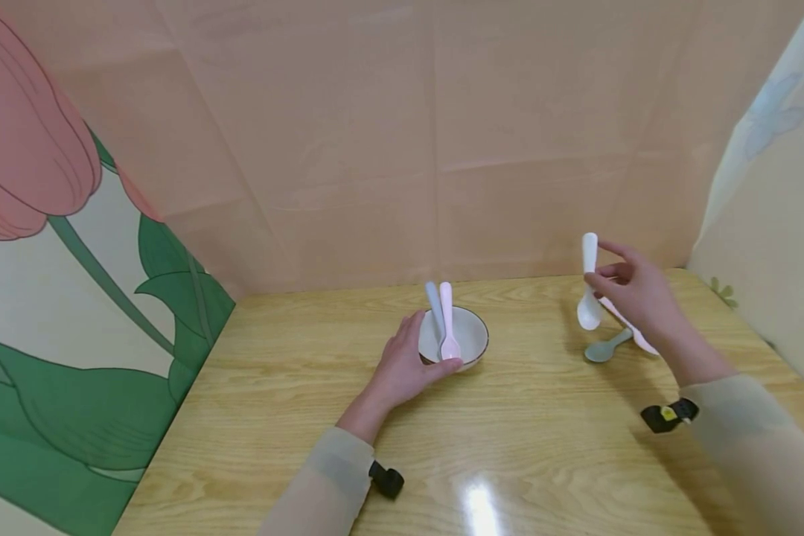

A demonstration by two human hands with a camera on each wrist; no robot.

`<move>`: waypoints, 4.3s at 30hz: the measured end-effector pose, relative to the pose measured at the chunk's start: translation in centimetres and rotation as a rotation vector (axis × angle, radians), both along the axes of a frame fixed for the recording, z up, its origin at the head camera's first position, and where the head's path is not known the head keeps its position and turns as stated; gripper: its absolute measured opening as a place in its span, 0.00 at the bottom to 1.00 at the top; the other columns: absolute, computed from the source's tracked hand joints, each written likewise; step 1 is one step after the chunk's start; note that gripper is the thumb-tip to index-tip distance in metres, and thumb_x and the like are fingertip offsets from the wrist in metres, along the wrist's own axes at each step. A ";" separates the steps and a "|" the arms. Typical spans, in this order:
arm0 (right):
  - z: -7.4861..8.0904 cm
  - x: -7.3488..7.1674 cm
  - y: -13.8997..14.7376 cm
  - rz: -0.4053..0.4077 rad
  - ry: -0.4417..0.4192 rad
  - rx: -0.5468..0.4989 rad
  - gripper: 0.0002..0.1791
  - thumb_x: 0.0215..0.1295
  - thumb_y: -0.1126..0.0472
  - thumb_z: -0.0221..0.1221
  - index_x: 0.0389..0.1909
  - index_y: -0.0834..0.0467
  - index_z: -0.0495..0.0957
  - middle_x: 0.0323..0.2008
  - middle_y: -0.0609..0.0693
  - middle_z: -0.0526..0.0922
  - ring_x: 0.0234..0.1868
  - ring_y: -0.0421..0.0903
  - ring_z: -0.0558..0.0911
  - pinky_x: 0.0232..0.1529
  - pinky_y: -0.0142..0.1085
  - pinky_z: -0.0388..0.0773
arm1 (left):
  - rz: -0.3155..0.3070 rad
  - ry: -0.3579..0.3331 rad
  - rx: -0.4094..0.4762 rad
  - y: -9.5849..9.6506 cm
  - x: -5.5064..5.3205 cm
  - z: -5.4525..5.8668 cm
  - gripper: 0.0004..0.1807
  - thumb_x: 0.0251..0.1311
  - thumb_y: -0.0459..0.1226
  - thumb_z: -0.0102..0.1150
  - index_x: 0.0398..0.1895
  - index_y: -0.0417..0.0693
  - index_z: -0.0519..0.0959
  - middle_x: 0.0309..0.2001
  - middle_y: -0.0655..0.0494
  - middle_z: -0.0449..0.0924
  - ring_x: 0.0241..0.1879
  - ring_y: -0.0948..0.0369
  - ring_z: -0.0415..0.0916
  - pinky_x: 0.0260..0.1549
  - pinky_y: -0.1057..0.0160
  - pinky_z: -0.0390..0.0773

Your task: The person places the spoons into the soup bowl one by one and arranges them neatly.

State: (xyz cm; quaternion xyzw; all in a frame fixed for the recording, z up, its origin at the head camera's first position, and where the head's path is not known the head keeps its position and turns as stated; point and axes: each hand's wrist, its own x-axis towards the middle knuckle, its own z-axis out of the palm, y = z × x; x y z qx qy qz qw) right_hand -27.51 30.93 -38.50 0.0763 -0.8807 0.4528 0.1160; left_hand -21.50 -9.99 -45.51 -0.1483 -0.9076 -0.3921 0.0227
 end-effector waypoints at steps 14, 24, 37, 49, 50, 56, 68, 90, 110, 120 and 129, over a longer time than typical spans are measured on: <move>0.2 0.6 -4.4 0.076 0.015 -0.043 0.44 0.82 0.60 0.65 0.90 0.53 0.54 0.49 0.63 0.89 0.37 0.42 0.87 0.41 0.26 0.78 | 0.004 0.003 0.002 -0.1 0.1 0.0 0.61 0.62 0.67 0.75 0.90 0.54 0.55 0.79 0.53 0.66 0.73 0.45 0.69 0.70 0.39 0.71; 0.3 0.9 -8.0 0.173 0.009 -0.206 0.49 0.79 0.64 0.67 0.91 0.52 0.49 0.43 0.60 0.88 0.35 0.44 0.89 0.46 0.25 0.81 | 0.009 0.003 -0.002 -0.1 0.1 0.1 0.61 0.62 0.66 0.76 0.90 0.54 0.55 0.79 0.52 0.66 0.74 0.45 0.68 0.71 0.39 0.71; 0.2 0.9 -12.5 0.255 -0.036 -0.297 0.51 0.79 0.66 0.67 0.91 0.49 0.46 0.43 0.65 0.86 0.36 0.47 0.90 0.50 0.26 0.80 | 0.004 -0.002 -0.009 -0.1 0.0 0.2 0.62 0.62 0.67 0.75 0.90 0.53 0.54 0.80 0.52 0.64 0.75 0.44 0.67 0.72 0.40 0.70; -0.1 0.6 -15.3 0.298 -0.087 -0.305 0.52 0.78 0.64 0.68 0.91 0.48 0.45 0.45 0.66 0.87 0.39 0.54 0.91 0.50 0.30 0.80 | -0.011 0.012 -0.015 0.0 -0.3 0.1 0.63 0.63 0.68 0.74 0.91 0.52 0.52 0.81 0.50 0.63 0.76 0.44 0.67 0.74 0.40 0.68; -0.2 0.5 -15.5 0.303 -0.092 -0.303 0.52 0.78 0.64 0.68 0.91 0.48 0.45 0.46 0.66 0.87 0.39 0.54 0.91 0.51 0.31 0.80 | -0.012 0.014 -0.016 0.0 -0.4 0.1 0.63 0.63 0.68 0.74 0.91 0.51 0.52 0.82 0.50 0.63 0.76 0.44 0.67 0.74 0.40 0.68; -0.5 0.3 -16.3 0.315 -0.107 -0.293 0.50 0.79 0.64 0.67 0.91 0.47 0.48 0.46 0.66 0.88 0.40 0.54 0.91 0.54 0.33 0.80 | -0.019 0.019 -0.027 -0.1 -0.4 0.3 0.63 0.64 0.67 0.73 0.91 0.50 0.51 0.83 0.48 0.62 0.77 0.46 0.66 0.75 0.39 0.65; -1.7 0.2 -17.3 0.342 -0.059 -0.163 0.46 0.77 0.66 0.69 0.88 0.51 0.55 0.41 0.61 0.90 0.40 0.54 0.82 0.41 0.33 0.76 | -0.021 0.003 -0.005 -0.3 -0.3 0.3 0.63 0.64 0.68 0.73 0.91 0.53 0.52 0.82 0.51 0.62 0.77 0.45 0.65 0.75 0.38 0.65; -3.9 -0.5 -17.9 0.300 0.014 -0.035 0.45 0.72 0.67 0.74 0.84 0.57 0.62 0.40 0.56 0.89 0.43 0.52 0.81 0.46 0.40 0.76 | -0.014 -0.005 -0.010 -0.2 -0.2 0.0 0.62 0.63 0.68 0.73 0.91 0.54 0.52 0.81 0.53 0.63 0.75 0.46 0.66 0.73 0.39 0.68; -4.0 -0.6 -17.7 0.304 -0.029 0.039 0.34 0.75 0.63 0.72 0.77 0.64 0.74 0.60 0.61 0.86 0.61 0.62 0.79 0.58 0.56 0.78 | -0.004 -0.007 -0.004 -0.2 -0.1 0.0 0.62 0.63 0.66 0.75 0.90 0.53 0.52 0.80 0.52 0.65 0.75 0.47 0.67 0.72 0.40 0.69; -4.1 -0.7 -18.0 0.332 -0.022 0.039 0.33 0.74 0.64 0.73 0.75 0.67 0.76 0.63 0.62 0.86 0.63 0.64 0.79 0.61 0.60 0.78 | -0.003 0.027 -0.008 0.0 0.0 0.0 0.61 0.64 0.66 0.74 0.90 0.51 0.53 0.79 0.50 0.66 0.74 0.47 0.69 0.74 0.40 0.67; -4.1 -0.5 -17.7 0.315 -0.053 0.050 0.33 0.77 0.61 0.71 0.78 0.65 0.74 0.64 0.61 0.84 0.65 0.62 0.78 0.63 0.59 0.78 | 0.016 0.070 -0.046 0.4 0.2 0.2 0.61 0.64 0.67 0.74 0.89 0.47 0.55 0.81 0.48 0.64 0.75 0.51 0.69 0.77 0.39 0.61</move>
